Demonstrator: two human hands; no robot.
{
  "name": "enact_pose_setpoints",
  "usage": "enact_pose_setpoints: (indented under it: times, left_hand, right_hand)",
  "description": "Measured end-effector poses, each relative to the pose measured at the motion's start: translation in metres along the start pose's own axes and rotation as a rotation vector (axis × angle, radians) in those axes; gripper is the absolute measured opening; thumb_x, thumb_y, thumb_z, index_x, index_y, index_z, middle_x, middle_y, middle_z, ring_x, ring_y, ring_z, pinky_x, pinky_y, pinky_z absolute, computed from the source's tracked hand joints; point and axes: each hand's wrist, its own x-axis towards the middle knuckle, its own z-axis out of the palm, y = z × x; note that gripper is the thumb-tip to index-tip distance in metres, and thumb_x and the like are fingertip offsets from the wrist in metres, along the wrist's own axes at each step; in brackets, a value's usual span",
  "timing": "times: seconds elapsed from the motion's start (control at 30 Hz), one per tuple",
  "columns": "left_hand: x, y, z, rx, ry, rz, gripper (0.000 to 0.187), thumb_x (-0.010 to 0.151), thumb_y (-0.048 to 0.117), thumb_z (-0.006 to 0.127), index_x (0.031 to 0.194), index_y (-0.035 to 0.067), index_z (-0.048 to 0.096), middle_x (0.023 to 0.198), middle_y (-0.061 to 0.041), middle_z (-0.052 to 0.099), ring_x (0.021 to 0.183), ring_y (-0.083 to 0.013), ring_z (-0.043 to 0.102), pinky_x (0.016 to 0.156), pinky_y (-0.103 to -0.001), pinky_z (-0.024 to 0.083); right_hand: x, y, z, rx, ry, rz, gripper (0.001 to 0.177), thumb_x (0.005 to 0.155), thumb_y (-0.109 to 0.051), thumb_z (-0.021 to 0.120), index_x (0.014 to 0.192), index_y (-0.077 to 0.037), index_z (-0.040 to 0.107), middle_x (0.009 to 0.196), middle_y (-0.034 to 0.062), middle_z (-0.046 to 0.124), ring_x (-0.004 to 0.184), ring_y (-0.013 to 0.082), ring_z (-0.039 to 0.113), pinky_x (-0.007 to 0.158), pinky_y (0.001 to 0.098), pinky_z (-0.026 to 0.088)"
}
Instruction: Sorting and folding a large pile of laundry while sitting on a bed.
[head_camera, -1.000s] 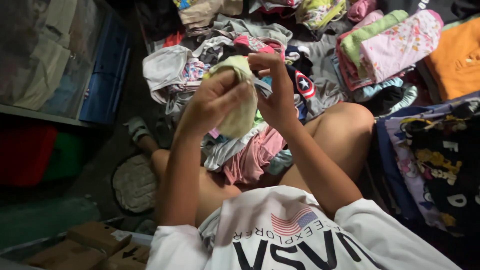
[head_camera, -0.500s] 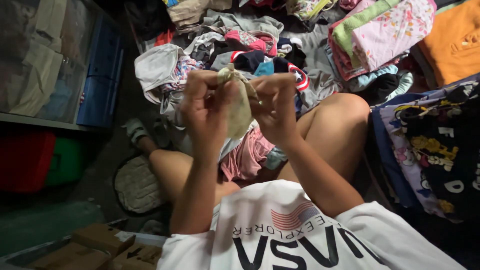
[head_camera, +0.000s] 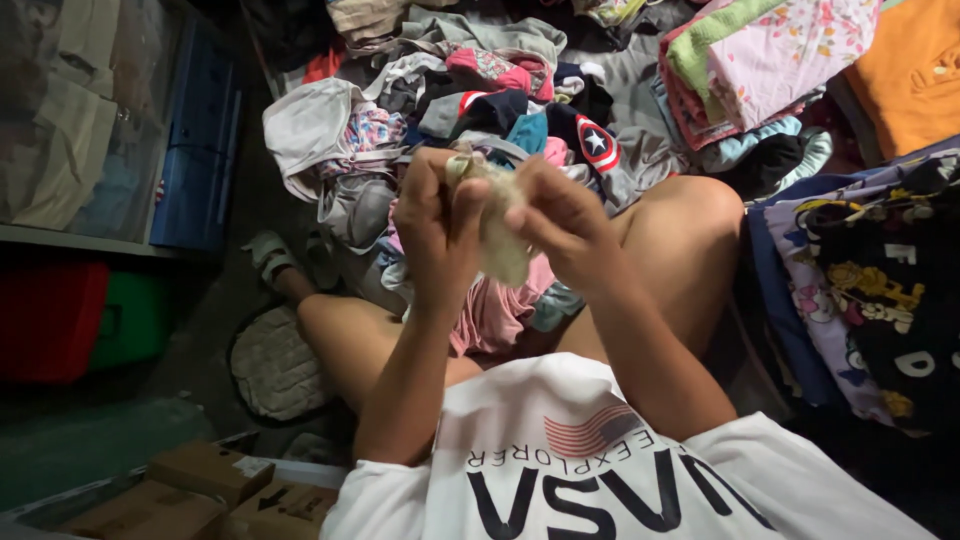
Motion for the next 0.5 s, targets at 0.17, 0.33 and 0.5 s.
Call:
enact_pose_setpoints:
  times: [0.17,0.33,0.5]
  left_hand:
    - [-0.014,0.016,0.009,0.076,-0.084,-0.023,0.036,0.105,0.032,0.066,0.090,0.001,0.056,0.087,-0.009,0.052,0.075,-0.0208,0.056,0.067,-0.033,0.045]
    - [-0.016,0.033,0.002,0.012,-0.174,-0.108,0.035,0.104,0.030,0.067,0.087,0.000,0.059,0.084,-0.010,0.055,0.070,-0.0196,0.056,0.061,-0.035,0.044]
    - [-0.016,0.025,-0.007,0.271,-0.121,-0.077,0.045,0.102,0.029,0.073,0.076,0.001,0.048,0.067,-0.011,0.044,0.057,-0.0286,0.045,0.057,-0.039,0.037]
  right_hand:
    - [0.010,-0.022,0.007,0.128,0.327,-0.203,0.012,0.107,-0.017,0.064,0.112,-0.009,0.057,0.105,-0.0010,0.061,0.092,0.0069,0.056,0.083,0.0236,0.048]
    - [0.011,-0.026,-0.013,0.173,0.383,-0.279,0.012,0.111,-0.019,0.062,0.107,-0.011,0.054,0.101,0.0003,0.063,0.087,0.0065,0.056,0.081,0.0220,0.048]
    - [0.005,-0.010,-0.034,-0.120,0.461,-0.186,0.021,0.115,-0.022,0.064,0.103,-0.009,0.052,0.081,-0.0050,0.050,0.071,0.0019,0.039,0.066,0.0174,0.033]
